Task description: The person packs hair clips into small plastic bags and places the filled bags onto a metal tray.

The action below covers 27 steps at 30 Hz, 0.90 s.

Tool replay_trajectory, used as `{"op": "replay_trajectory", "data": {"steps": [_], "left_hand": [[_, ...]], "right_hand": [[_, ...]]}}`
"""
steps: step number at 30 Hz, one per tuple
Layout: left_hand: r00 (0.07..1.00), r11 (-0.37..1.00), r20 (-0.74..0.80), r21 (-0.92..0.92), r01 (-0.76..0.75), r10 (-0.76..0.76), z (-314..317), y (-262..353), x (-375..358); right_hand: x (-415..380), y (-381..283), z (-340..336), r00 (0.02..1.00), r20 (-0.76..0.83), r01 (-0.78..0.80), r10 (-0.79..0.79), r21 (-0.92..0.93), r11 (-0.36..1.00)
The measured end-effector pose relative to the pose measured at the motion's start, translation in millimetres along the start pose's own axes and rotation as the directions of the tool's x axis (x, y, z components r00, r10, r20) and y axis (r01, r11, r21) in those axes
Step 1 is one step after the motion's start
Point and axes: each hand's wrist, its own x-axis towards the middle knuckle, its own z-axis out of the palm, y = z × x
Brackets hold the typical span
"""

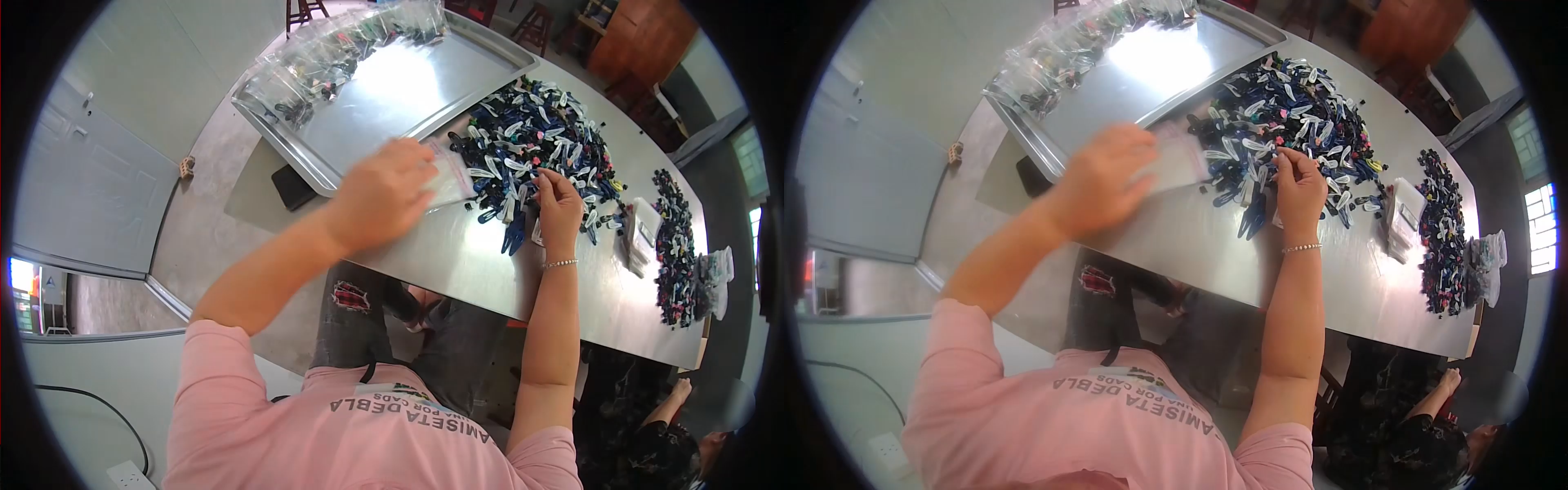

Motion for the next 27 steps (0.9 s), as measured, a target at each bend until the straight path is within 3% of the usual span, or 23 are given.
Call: {"op": "replay_trajectory", "data": {"steps": [1, 3, 4, 6, 7, 10, 12, 16, 18, 25, 27], "left_hand": [[1.0, 1.0, -0.002, -0.003, -0.002, 0.002, 14, 9, -1], [0.982, 0.973, 0.15, 0.217, 0.08, -0.114, 40, 18, -6], [0.983, 0.974, 0.15, 0.212, 0.076, -0.109, 50, 15, -9], [0.904, 0.911, 0.4, 0.412, -0.03, -0.151, 64, 9, -10], [0.903, 0.911, 0.405, 0.41, -0.037, -0.145, 68, 7, -12], [0.92, 0.919, 0.373, 0.393, -0.043, -0.117, 67, 6, -13], [0.948, 0.957, 0.285, 0.283, 0.06, -0.143, 60, 6, -11], [0.941, 0.951, 0.236, 0.251, 0.183, -0.243, 59, 5, -12], [0.953, 0.966, 0.163, 0.073, 0.248, -0.257, 55, 3, -12], [0.938, 0.949, 0.143, 0.034, 0.314, -0.315, 43, 5, -1], [0.934, 0.928, -0.123, -0.214, 0.305, -0.335, 45, 9, 8]], "right_hand": [[0, 0, -1, 1.0, 0.003, 0.001, -0.001, -0.015, 1.0], [0, 2, -3, 1.0, 0.021, -0.01, 0.011, -0.035, 0.999], [1, 2, -3, 1.0, 0.02, -0.013, 0.014, -0.042, 0.999], [0, 1, -3, 1.0, 0.021, -0.003, 0.004, -0.03, 1.0], [0, 0, -3, 1.0, 0.014, -0.007, 0.007, -0.028, 1.0], [0, -3, -2, 1.0, 0.008, 0.006, -0.006, -0.052, 0.999], [0, -3, -2, 1.0, 0.007, 0.016, -0.016, -0.062, 0.998], [-1, -3, -1, 1.0, 0.008, 0.018, -0.017, -0.054, 0.998], [-1, -4, 0, 1.0, -0.001, 0.03, -0.03, -0.05, 0.998], [-2, -7, 1, 0.998, 0.008, 0.055, -0.055, -0.071, 0.996], [-4, -10, 0, 0.999, 0.03, 0.033, -0.033, -0.03, 0.999]]}}
